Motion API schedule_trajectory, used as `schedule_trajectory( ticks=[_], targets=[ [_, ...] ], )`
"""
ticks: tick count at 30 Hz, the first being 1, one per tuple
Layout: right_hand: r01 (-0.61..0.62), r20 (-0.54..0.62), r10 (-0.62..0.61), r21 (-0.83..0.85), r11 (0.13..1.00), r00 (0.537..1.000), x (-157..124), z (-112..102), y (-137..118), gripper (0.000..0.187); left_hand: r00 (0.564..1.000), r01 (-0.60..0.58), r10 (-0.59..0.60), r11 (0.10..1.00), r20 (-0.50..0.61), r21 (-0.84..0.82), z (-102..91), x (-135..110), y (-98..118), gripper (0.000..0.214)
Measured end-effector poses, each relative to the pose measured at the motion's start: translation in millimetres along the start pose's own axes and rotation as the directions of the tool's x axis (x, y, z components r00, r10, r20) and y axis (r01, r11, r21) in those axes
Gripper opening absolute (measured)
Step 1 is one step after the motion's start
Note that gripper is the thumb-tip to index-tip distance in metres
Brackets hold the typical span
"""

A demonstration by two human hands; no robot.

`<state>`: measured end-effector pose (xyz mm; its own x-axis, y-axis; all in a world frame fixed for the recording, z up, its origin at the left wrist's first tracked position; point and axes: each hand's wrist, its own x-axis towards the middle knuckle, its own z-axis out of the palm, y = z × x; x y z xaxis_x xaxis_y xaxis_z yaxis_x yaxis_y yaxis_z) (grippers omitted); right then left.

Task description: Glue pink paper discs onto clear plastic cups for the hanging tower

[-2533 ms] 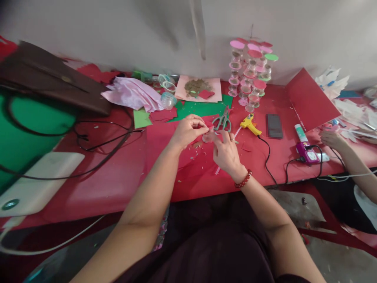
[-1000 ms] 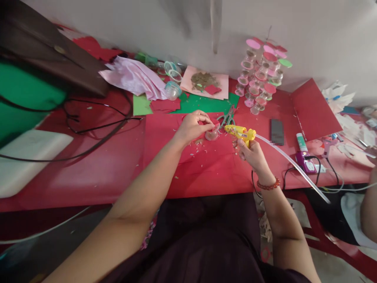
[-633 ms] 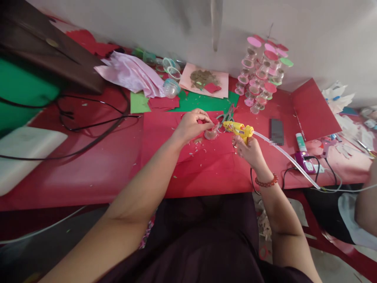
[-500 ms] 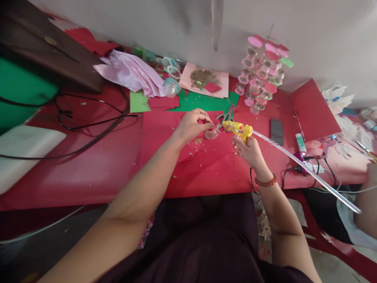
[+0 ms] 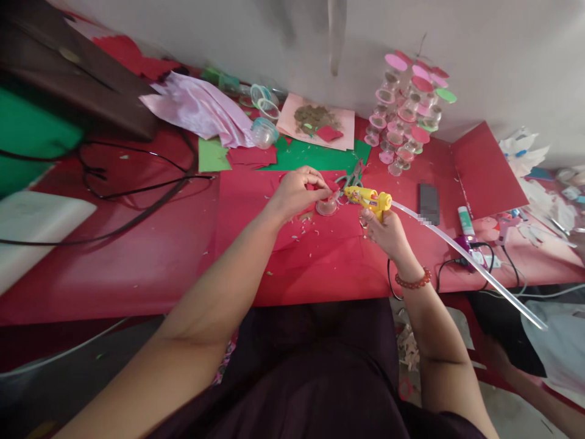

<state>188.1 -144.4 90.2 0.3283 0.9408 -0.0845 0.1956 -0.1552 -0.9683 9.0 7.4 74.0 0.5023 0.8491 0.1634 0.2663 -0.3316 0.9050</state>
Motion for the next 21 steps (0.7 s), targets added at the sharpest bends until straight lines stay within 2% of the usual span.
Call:
schedule_trajectory(
  ticks=[9,21],
  targets=[
    [-0.027,-0.004,0.027,0.015,1.0,1.0,-0.6,-0.3,-2.2,0.06,1.0,-0.004,0.004,1.0,-0.003,-0.011,-0.5,0.3,-0.8,0.008],
    [-0.041,-0.023,0.042,0.01,0.999,0.999,-3.2,1.1,-2.6,0.069,1.0,0.012,-0.012,1.0,0.005,0.014,-0.7,0.5,1.2,0.008]
  ],
)
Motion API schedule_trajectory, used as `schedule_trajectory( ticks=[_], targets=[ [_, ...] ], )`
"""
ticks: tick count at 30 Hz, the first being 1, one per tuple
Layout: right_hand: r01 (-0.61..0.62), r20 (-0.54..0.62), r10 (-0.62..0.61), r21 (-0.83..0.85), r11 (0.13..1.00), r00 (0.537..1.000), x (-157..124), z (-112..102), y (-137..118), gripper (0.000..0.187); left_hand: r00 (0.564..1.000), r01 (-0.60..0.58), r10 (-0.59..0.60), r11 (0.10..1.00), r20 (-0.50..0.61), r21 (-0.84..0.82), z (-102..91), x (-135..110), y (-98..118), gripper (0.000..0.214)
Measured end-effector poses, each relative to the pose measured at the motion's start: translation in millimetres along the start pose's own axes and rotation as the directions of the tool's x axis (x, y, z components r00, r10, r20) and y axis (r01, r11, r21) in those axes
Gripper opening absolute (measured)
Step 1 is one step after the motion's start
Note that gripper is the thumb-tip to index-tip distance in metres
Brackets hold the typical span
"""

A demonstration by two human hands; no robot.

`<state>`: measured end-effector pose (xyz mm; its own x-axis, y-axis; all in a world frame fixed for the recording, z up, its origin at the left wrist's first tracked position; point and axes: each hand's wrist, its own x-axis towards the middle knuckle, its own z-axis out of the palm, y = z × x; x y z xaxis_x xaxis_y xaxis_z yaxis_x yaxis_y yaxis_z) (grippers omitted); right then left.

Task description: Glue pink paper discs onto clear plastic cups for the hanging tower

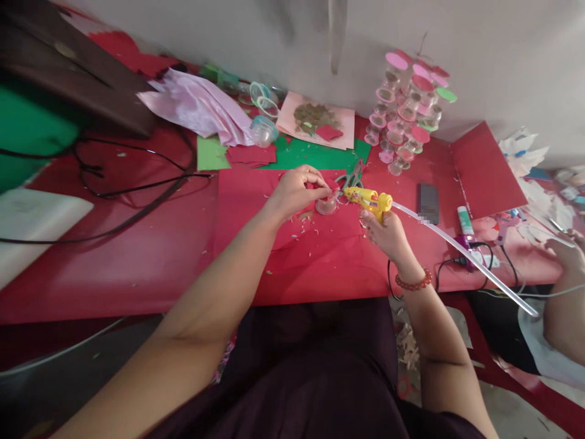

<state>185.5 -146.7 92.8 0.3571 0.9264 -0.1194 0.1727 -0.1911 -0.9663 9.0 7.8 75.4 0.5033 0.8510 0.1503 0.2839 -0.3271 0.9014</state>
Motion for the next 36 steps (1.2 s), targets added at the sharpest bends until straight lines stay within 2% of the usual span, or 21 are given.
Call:
schedule_trajectory(
  ticks=[8,16,23,31,36],
  targets=[
    [-0.035,-0.018,0.034,-0.017,0.999,0.999,-6.2,1.7,-3.7,0.072,1.0,0.006,-0.006,1.0,-0.016,-0.008,0.8,1.1,-0.5,0.009],
    [-0.032,-0.017,0.032,-0.031,0.999,0.999,-10.7,1.5,0.6,0.066,1.0,0.004,-0.005,0.999,-0.03,-0.034,2.9,1.7,-2.7,0.006],
    [-0.047,-0.026,0.047,-0.02,0.999,0.999,-13.9,3.7,0.9,0.072,0.999,-0.022,0.021,0.999,-0.028,-0.032,4.1,4.0,-6.4,0.006],
    [-0.039,0.002,0.039,-0.022,0.999,0.999,-17.6,5.5,-2.1,0.068,1.0,0.014,-0.014,1.0,-0.02,-0.003,2.8,2.8,-1.6,0.006],
    [-0.04,0.017,0.04,-0.02,0.999,0.999,-19.3,8.9,-4.0,0.069,0.999,-0.014,0.014,1.0,-0.039,-0.017,3.4,3.5,-3.8,0.006]
  ],
)
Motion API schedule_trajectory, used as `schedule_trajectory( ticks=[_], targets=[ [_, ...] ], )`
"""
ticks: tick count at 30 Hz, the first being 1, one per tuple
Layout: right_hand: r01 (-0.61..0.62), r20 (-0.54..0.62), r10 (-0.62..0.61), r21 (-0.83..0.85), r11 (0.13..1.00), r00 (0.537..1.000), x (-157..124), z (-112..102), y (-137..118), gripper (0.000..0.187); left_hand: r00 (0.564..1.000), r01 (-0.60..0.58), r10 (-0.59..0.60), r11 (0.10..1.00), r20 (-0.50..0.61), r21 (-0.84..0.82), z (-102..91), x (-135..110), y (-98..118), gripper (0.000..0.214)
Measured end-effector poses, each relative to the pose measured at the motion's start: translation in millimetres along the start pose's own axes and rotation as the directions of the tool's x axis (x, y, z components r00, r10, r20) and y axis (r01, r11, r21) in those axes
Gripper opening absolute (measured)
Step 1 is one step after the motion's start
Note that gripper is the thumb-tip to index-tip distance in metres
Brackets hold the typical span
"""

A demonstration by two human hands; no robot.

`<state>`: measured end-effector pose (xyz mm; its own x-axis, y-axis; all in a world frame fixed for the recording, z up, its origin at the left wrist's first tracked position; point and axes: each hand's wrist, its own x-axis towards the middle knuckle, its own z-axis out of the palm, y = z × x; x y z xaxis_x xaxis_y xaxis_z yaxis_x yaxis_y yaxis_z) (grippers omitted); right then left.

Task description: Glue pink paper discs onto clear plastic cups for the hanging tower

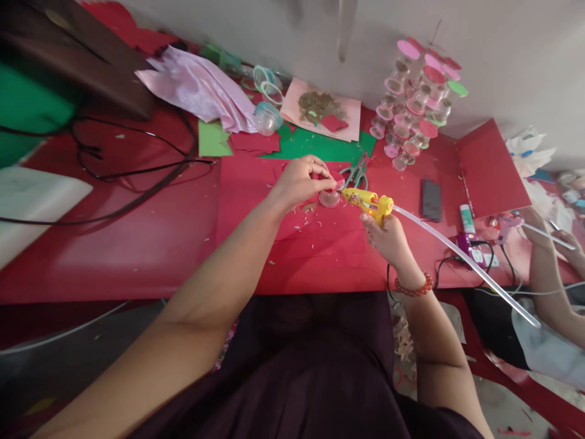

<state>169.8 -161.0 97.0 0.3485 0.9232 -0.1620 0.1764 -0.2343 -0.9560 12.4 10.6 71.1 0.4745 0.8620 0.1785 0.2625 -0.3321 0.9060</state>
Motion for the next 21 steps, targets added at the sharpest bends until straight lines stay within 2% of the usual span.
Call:
schedule_trajectory(
  ticks=[10,21],
  targets=[
    [-0.002,0.011,0.002,-0.022,1.0,1.0,-0.8,4.3,0.0,0.06,1.0,0.011,-0.011,1.0,0.008,-0.016,-1.1,1.4,-1.1,0.009],
    [-0.029,-0.015,0.028,-0.072,0.997,0.999,-3.3,0.0,5.4,0.051,1.0,0.021,-0.021,1.0,0.005,0.007,-1.2,1.6,0.7,0.01]
  ],
)
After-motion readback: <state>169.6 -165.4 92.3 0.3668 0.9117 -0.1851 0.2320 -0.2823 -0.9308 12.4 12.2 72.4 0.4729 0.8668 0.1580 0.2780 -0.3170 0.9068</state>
